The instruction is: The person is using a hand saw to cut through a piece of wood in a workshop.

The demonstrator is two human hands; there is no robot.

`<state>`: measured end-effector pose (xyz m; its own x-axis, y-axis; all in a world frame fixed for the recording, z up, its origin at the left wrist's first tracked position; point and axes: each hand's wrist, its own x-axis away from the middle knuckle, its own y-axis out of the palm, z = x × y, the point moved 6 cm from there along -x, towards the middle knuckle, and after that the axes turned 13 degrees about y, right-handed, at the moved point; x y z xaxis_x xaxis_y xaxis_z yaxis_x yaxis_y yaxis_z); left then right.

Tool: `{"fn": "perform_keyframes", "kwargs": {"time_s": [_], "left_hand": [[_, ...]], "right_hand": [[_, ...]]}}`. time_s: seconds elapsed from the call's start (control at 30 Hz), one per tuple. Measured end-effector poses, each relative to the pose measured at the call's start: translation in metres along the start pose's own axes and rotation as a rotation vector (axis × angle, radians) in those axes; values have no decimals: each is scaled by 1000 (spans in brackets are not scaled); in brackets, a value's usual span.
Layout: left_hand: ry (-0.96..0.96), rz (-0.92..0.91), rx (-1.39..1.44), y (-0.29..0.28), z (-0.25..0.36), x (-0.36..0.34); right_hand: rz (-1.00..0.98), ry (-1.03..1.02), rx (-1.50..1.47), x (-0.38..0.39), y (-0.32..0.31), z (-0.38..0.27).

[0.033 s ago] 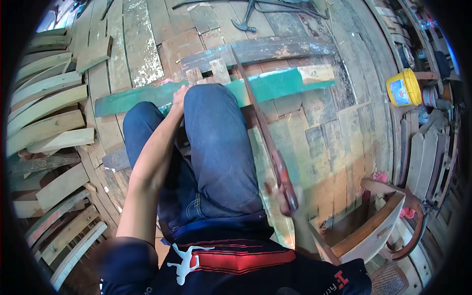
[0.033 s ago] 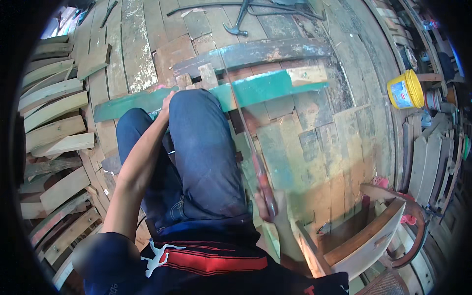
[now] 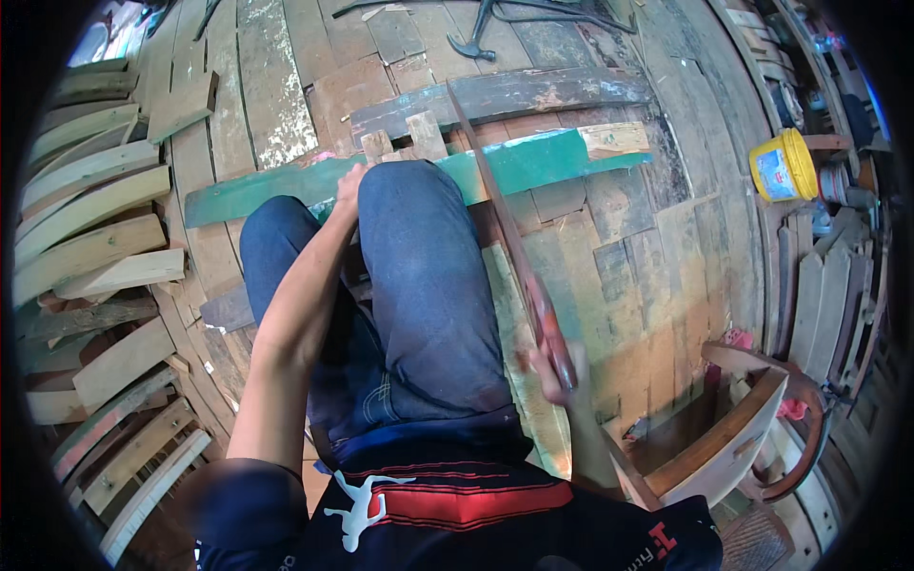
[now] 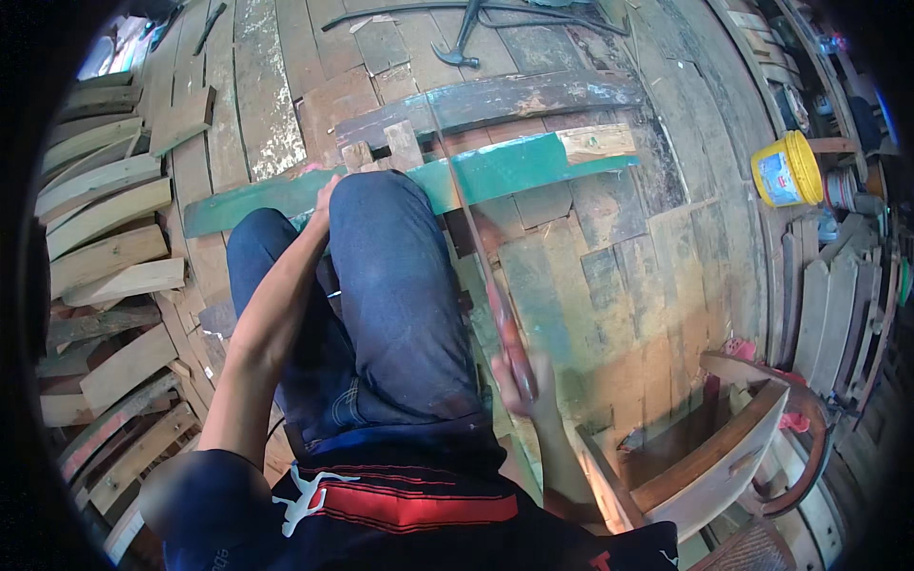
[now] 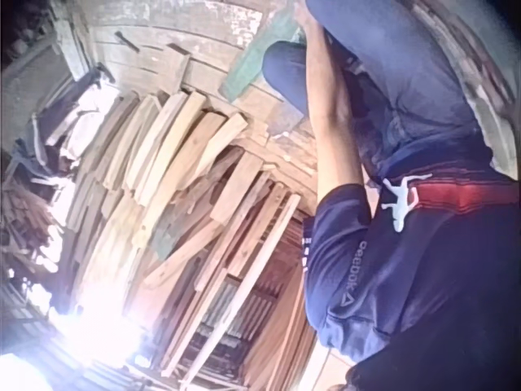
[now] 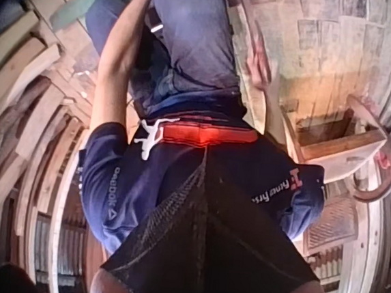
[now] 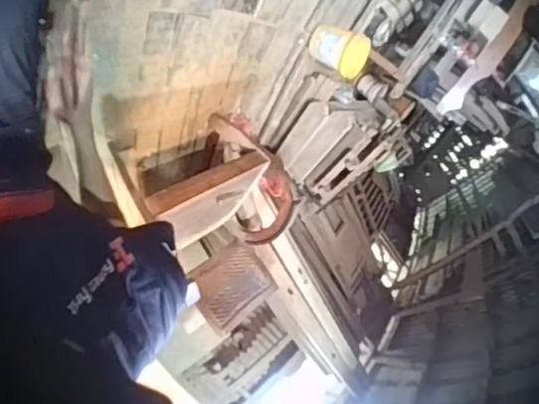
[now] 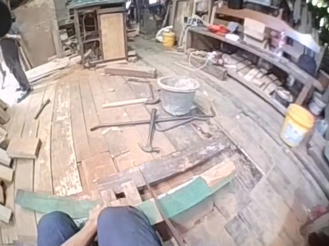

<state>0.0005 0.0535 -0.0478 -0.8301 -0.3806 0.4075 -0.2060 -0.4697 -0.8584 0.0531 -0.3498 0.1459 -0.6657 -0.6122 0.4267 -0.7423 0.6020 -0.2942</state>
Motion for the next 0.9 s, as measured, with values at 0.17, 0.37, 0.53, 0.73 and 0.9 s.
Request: {"fn": "perform_keyframes", "kwargs": {"time_s": [0.17, 0.37, 0.53, 0.73, 0.9], "left_hand": [[120, 37, -4, 6, 17, -16], [41, 114, -6, 14, -32, 4], [54, 64, 14, 0, -4, 2], [113, 246, 418, 48, -66, -31], [144, 62, 58, 46, -44, -18]], "right_hand": [[213, -278, -71, -123, 35, -5], [-15, -10, -28, 13, 12, 13], [-30, 37, -176, -3, 5, 35], [120, -190, -101, -119, 32, -1], [-28, -1, -11, 28, 2, 0]]}}
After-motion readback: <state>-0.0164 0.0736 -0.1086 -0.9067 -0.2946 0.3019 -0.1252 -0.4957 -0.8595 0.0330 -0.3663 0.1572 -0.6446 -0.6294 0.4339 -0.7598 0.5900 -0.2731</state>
